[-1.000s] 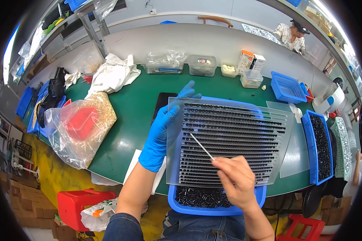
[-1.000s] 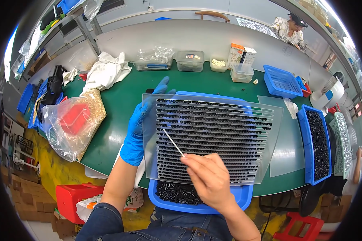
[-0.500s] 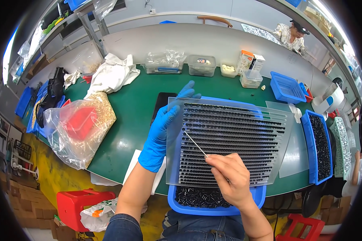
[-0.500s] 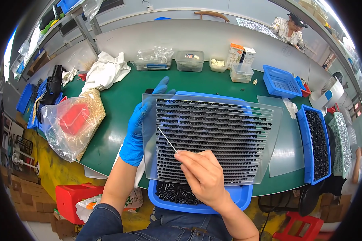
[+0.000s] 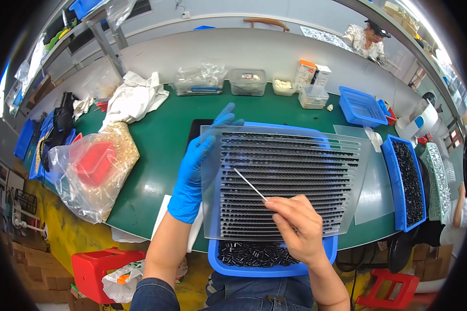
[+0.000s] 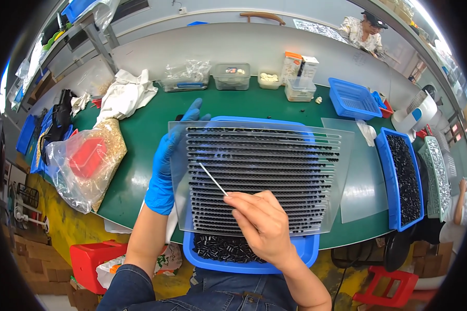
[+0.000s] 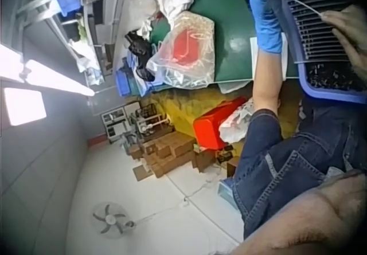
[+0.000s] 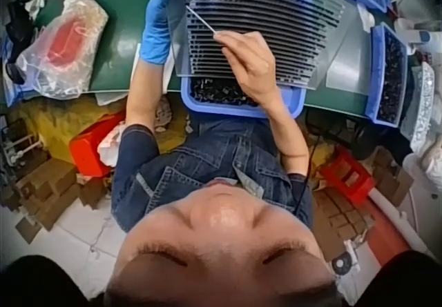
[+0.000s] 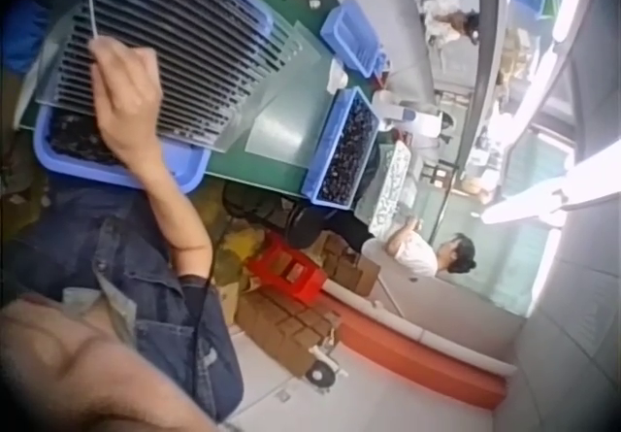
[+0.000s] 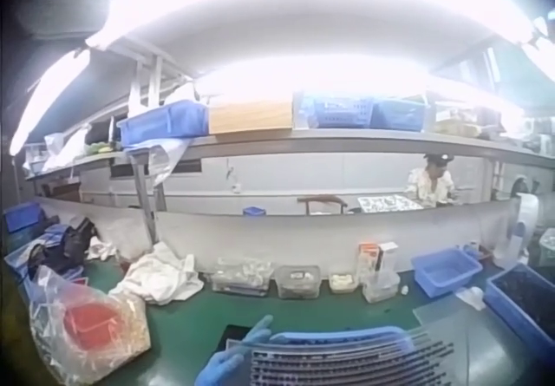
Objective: Arranging small black components into a grid tray using a thin metal pick tool.
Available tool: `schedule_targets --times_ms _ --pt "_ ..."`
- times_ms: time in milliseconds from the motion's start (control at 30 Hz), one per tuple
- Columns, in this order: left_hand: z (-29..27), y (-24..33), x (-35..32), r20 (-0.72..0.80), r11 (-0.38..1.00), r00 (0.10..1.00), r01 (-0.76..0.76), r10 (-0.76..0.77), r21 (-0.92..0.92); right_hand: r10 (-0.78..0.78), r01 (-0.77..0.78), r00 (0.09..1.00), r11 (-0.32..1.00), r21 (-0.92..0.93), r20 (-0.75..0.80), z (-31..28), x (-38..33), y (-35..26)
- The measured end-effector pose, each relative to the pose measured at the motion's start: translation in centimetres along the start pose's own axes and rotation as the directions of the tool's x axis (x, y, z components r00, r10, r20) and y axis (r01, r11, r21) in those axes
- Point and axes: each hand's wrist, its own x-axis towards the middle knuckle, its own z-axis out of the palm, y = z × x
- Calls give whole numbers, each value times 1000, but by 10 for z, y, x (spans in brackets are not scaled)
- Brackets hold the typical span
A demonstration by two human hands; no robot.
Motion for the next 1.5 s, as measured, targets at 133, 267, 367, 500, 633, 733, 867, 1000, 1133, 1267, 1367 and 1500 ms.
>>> schedule_targets --times_ms 133,267,367,500,633,733,867,1000,1133,1267,1367,1500 --pt "-5 -1 0 -33 1000 999 11 -10 28 26 -26 1000 1000 16 -4 2 -3 6" --pt "-2 -3 2 -44 999 999 14 -12 49 36 -35 999 999 18 -16 -9 -9 12" --pt "-3 -4 1 -50 999 999 16 -14 42 50 -49 998 999 18 -27 -15 -10 12" --pt "3 0 0 -83 999 996 24 -21 35 76 -75 997 997 35 -34 -23 -11 11" --pt "8 2 1 -99 999 995 36 -32 39 98 -97 994 995 27 -42 -34 -16 15" --pt "4 0 1 -104 999 994 35 -32 28 114 -112 992 993 34 -51 -40 -19 18" --pt "-1 -2 0 -82 999 996 26 -23 41 139 -137 988 990 42 -64 -48 -24 22" --pt "3 0 0 -112 998 993 39 -33 54 162 -156 983 985 77 -85 -54 -29 28" --pt "4 0 1 -113 998 993 48 -43 44 139 -133 985 989 61 -104 -63 -34 34" --pt "3 -1 1 -113 997 992 52 -46 50 224 -207 966 970 131 -130 -71 -44 39" --pt "4 -1 1 -158 996 984 85 -83 10 257 -230 954 958 171 -157 -74 -50 45" --pt "-1 -4 -1 -175 992 978 97 -110 -81 380 -323 905 907 272 -193 -79 -53 44"
